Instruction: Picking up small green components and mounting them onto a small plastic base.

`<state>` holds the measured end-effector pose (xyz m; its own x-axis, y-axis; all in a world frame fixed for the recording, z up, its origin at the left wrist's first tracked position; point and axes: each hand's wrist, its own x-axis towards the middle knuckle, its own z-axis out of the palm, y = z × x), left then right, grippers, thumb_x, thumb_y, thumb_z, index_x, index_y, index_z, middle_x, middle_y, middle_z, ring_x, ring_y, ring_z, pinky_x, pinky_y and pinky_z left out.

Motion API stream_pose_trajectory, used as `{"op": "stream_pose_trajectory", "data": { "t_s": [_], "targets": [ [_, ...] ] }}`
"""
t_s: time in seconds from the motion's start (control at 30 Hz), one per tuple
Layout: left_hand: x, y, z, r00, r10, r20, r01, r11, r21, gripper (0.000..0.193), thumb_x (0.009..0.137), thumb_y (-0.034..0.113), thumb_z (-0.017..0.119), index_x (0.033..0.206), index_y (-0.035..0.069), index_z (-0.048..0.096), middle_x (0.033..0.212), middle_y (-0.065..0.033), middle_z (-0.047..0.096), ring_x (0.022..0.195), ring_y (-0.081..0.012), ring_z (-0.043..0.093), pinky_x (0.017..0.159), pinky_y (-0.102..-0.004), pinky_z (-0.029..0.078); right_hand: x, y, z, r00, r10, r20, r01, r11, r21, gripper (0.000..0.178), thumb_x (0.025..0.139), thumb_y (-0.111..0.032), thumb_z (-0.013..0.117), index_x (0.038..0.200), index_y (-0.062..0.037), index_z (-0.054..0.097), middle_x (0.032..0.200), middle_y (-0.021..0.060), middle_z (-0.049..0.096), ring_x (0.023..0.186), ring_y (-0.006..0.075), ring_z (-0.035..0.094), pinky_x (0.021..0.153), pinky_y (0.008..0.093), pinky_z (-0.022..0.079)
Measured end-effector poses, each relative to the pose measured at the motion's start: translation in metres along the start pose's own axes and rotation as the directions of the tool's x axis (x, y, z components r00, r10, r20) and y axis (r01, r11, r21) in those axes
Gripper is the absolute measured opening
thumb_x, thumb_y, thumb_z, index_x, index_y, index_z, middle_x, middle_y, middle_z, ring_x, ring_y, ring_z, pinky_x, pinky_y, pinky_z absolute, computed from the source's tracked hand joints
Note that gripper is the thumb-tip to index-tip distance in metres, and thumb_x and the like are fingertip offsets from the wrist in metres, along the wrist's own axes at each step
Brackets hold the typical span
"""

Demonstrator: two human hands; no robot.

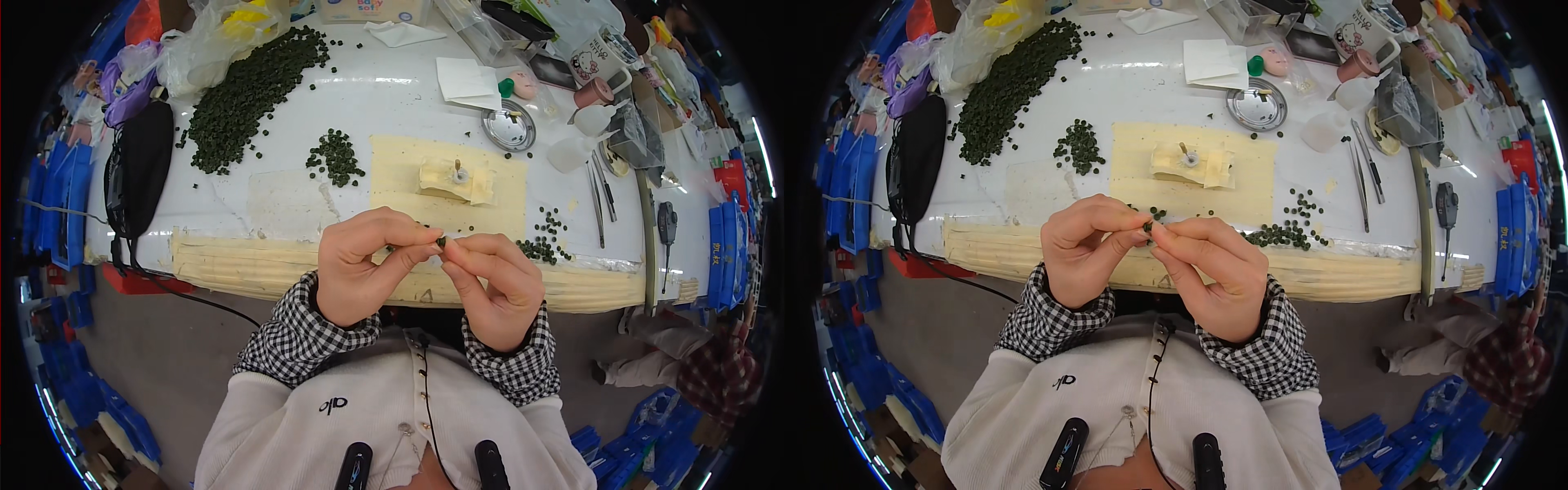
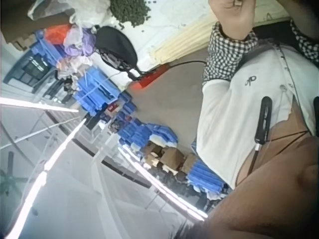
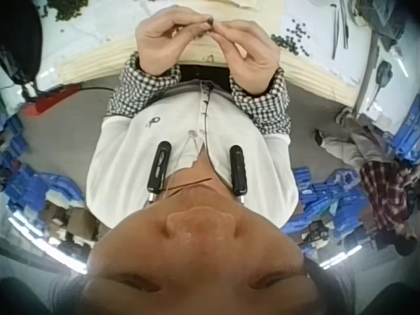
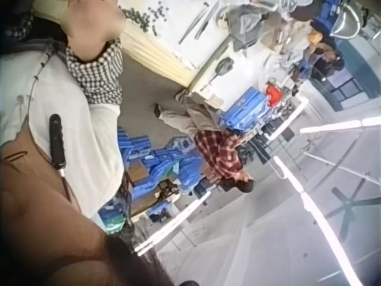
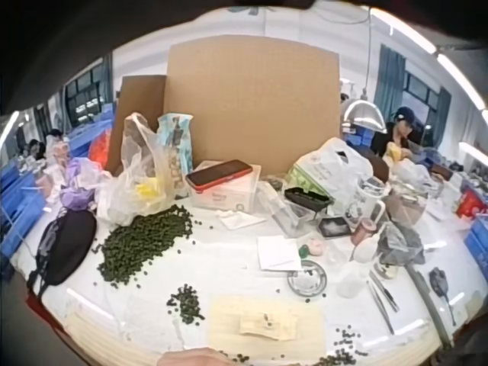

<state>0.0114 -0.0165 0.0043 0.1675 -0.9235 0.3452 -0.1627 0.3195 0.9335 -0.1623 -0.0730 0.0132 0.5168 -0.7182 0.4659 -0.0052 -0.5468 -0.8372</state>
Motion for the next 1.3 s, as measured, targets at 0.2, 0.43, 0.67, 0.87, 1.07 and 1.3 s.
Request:
{"op": "stream_pose_trajectory", "data": {
  "t_s": [0.2,0.43,0.67,0.87,1.07,1.3],
  "targets": [
    [0.0032,0.0047,0.0009,0.993,0.116,0.000,-0.114,0.980,0.164,0.019,0.080,-0.006,0.068,0.097,0.000,0.069,0.081,-0.0112,0.067,0.075,-0.0179,0.066,0.067,-0.0258,0.051,-0.0011,0.0014,0.0013,0.998,0.063,-0.009,-0.062,0.996,0.064,0.024,0.080,0.008,0.068,0.103,0.0018,0.069,0.093,0.0122,0.067,0.079,0.0173,0.065,0.069,0.0246,0.051],
    [-0.0016,-0.0008,0.0052,0.998,-0.039,-0.041,0.037,0.997,-0.070,0.018,0.082,-0.005,0.067,0.100,-0.002,0.068,0.083,-0.0107,0.067,0.076,-0.0156,0.064,0.067,-0.0253,0.051,0.0001,-0.0010,0.0011,0.995,0.097,-0.020,-0.095,0.991,0.093,0.022,0.082,0.006,0.067,0.104,0.0017,0.068,0.093,0.0125,0.067,0.081,0.0181,0.065,0.072,0.0251,0.051],
    [0.0000,0.0014,0.0048,0.999,-0.041,-0.032,0.037,0.990,-0.135,0.018,0.083,-0.005,0.066,0.101,-0.004,0.067,0.084,-0.0110,0.067,0.077,-0.0156,0.064,0.067,-0.0251,0.051,0.0005,-0.0013,0.0010,0.996,0.086,-0.019,-0.085,0.994,0.073,0.023,0.082,0.005,0.067,0.104,0.0012,0.068,0.093,0.0125,0.067,0.082,0.0185,0.065,0.072,0.0256,0.051],
    [-0.0002,-0.0006,0.0032,0.999,-0.036,-0.040,0.031,0.993,-0.116,0.017,0.082,-0.005,0.067,0.099,-0.002,0.068,0.082,-0.0104,0.068,0.076,-0.0154,0.064,0.067,-0.0248,0.050,0.0013,-0.0010,0.0019,0.997,0.070,-0.018,-0.069,0.995,0.068,0.024,0.081,0.006,0.067,0.105,0.0008,0.069,0.093,0.0121,0.067,0.080,0.0183,0.065,0.070,0.0253,0.051],
    [0.0005,-0.0007,0.0019,0.998,-0.039,-0.042,0.036,0.995,-0.089,0.016,0.080,-0.006,0.068,0.095,-0.001,0.070,0.081,-0.0100,0.068,0.073,-0.0148,0.065,0.065,-0.0243,0.050,0.0057,-0.0033,-0.0019,1.000,0.000,0.018,0.000,1.000,-0.017,0.028,0.080,0.007,0.068,0.107,0.0000,0.068,0.091,0.0115,0.066,0.077,0.0175,0.064,0.066,0.0252,0.051],
    [0.0031,-0.0029,-0.0003,0.997,-0.081,0.007,0.081,0.986,-0.149,0.015,0.082,-0.005,0.067,0.097,-0.002,0.069,0.082,-0.0095,0.067,0.072,-0.0130,0.064,0.064,-0.0229,0.050,0.0076,-0.0016,-0.0036,0.997,-0.063,0.035,0.066,0.993,-0.094,0.030,0.078,0.009,0.069,0.106,0.0001,0.068,0.091,0.0114,0.066,0.074,0.0179,0.064,0.063,0.0252,0.051]
  ]
}}
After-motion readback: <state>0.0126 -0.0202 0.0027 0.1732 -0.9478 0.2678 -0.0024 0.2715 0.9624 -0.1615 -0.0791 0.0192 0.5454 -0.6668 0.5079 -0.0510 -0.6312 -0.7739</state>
